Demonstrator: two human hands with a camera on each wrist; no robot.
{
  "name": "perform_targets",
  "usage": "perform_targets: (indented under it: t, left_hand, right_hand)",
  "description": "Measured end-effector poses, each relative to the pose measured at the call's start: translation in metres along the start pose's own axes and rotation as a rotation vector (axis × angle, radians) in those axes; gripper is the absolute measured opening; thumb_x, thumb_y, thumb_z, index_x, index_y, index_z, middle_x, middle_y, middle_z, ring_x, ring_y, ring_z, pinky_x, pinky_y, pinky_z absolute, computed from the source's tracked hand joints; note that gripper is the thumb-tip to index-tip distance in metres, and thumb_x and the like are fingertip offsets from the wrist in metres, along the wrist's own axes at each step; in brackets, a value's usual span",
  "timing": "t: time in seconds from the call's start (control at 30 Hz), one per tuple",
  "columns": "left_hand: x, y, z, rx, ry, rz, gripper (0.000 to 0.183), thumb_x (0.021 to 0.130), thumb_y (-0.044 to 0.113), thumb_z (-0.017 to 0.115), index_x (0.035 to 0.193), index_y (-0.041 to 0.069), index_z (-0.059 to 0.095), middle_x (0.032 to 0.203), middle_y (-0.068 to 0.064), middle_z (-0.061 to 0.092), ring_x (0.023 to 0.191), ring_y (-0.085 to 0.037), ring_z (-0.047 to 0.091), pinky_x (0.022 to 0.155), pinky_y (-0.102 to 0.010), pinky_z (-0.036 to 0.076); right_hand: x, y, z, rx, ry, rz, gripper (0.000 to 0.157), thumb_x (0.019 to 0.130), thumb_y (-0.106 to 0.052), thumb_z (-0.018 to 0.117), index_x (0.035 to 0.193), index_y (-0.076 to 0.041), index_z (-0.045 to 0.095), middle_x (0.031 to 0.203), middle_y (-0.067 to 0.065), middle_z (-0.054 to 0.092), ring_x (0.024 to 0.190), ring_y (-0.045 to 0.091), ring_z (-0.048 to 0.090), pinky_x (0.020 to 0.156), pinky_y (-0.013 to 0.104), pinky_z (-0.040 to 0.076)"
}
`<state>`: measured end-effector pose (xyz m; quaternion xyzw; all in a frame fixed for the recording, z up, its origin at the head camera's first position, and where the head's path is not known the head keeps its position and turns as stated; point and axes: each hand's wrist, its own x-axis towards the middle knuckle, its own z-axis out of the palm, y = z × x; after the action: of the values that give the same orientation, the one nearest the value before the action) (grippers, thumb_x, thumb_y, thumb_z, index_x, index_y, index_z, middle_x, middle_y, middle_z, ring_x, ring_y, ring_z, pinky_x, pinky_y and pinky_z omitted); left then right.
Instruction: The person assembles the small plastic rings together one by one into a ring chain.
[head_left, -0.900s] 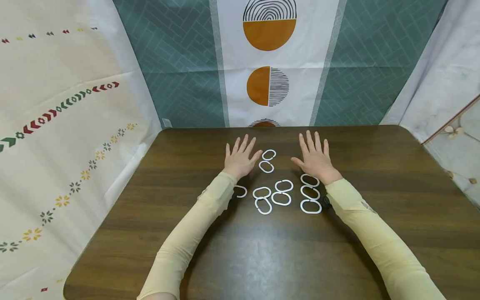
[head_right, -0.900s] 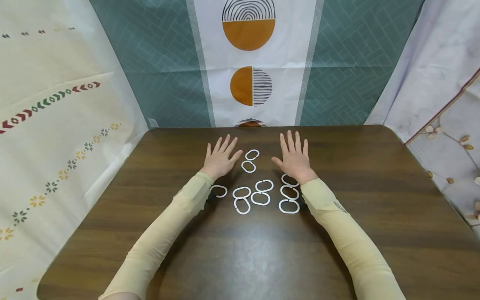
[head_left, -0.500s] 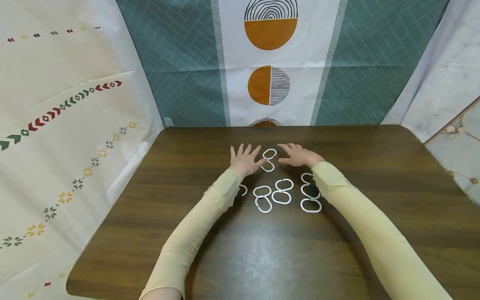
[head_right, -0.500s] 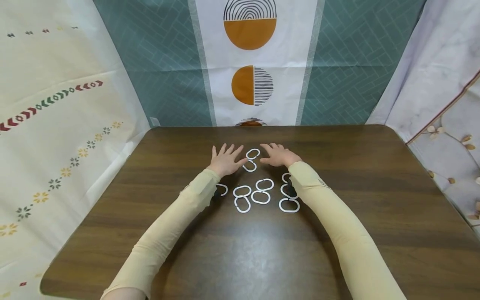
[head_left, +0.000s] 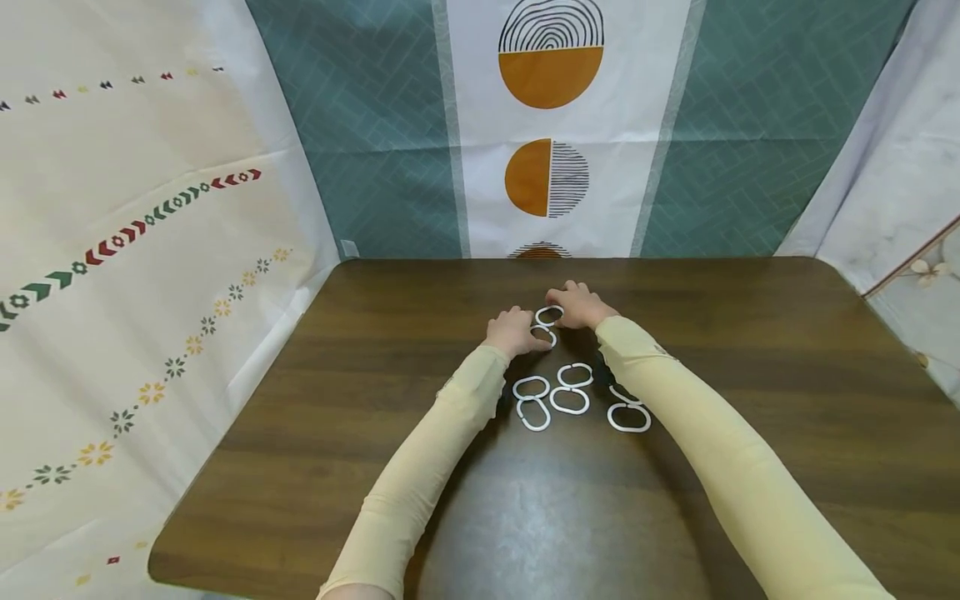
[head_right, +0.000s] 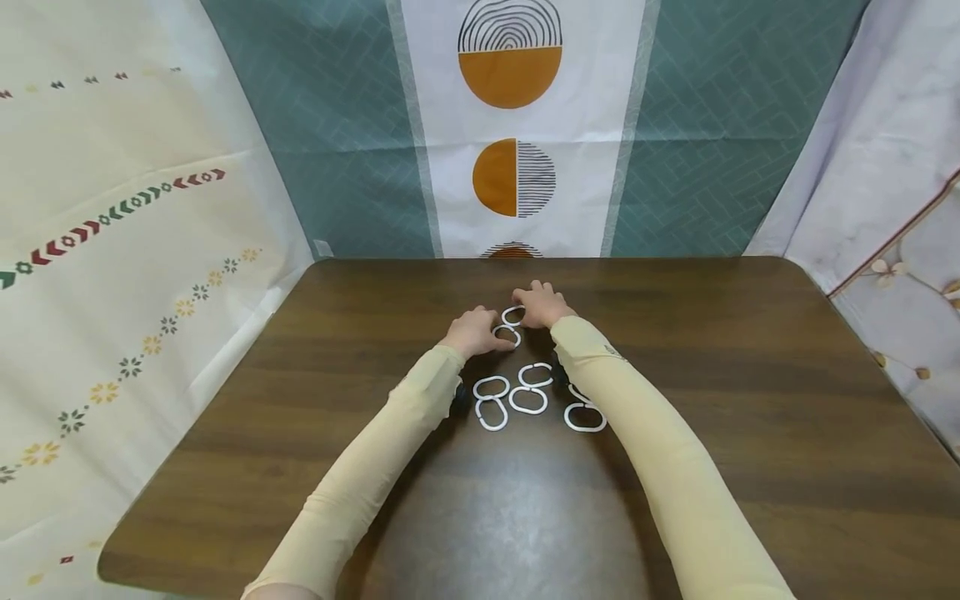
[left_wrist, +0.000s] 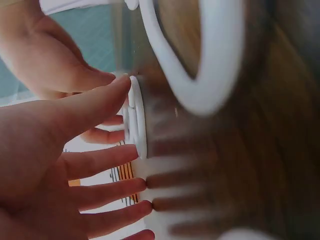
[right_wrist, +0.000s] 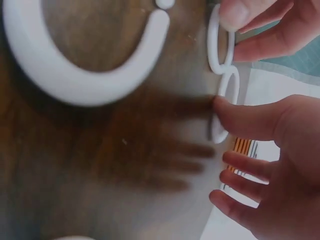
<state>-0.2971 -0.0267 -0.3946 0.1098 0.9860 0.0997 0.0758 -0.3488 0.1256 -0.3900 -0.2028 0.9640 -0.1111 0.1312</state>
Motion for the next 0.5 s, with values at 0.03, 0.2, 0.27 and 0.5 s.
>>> perform_targets:
  t: [0.03, 0.2, 0.27, 0.5]
  left_hand:
    - [0.001, 0.002, 0.0, -0.004, 0.001, -0.004, 0.049, 0.083, 0.052, 0.07, 0.111, 0.013, 0.064, 0.119, -0.007, 0.06, 0.113, -0.028, 0.058, 0.096, -0.046, 0.047]
    - [0.006, 0.008, -0.004, -0.038, -0.043, -0.052, 0.052, 0.082, 0.048, 0.073, 0.116, 0.011, 0.061, 0.129, -0.009, 0.053, 0.122, -0.029, 0.052, 0.102, -0.046, 0.043]
    - [0.008, 0.008, -0.005, -0.064, -0.073, -0.066, 0.054, 0.082, 0.046, 0.074, 0.118, 0.009, 0.058, 0.133, -0.01, 0.048, 0.124, -0.03, 0.048, 0.104, -0.046, 0.041]
    - [0.016, 0.005, -0.001, -0.161, -0.112, -0.08, 0.059, 0.08, 0.04, 0.078, 0.119, 0.008, 0.048, 0.131, -0.012, 0.042, 0.118, -0.029, 0.04, 0.102, -0.041, 0.035]
  right_hand:
    - [-0.001, 0.001, -0.001, -0.005, 0.004, 0.007, 0.039, 0.09, -0.014, 0.065, 0.126, -0.006, 0.052, 0.132, 0.026, 0.04, 0.122, 0.044, 0.036, 0.101, 0.059, 0.037]
    - [-0.007, 0.003, -0.008, -0.02, -0.018, 0.009, 0.038, 0.087, -0.015, 0.069, 0.116, 0.002, 0.05, 0.122, 0.026, 0.051, 0.113, 0.04, 0.048, 0.096, 0.049, 0.043]
    - [-0.009, 0.004, -0.008, 0.009, -0.03, 0.012, 0.032, 0.087, -0.012, 0.068, 0.11, 0.003, 0.052, 0.113, 0.024, 0.058, 0.099, 0.034, 0.06, 0.086, 0.042, 0.05]
    - [-0.02, 0.015, -0.005, 0.197, -0.003, 0.035, 0.007, 0.089, 0.001, 0.055, 0.095, 0.006, 0.057, 0.081, 0.013, 0.059, 0.05, 0.007, 0.059, 0.056, 0.022, 0.052]
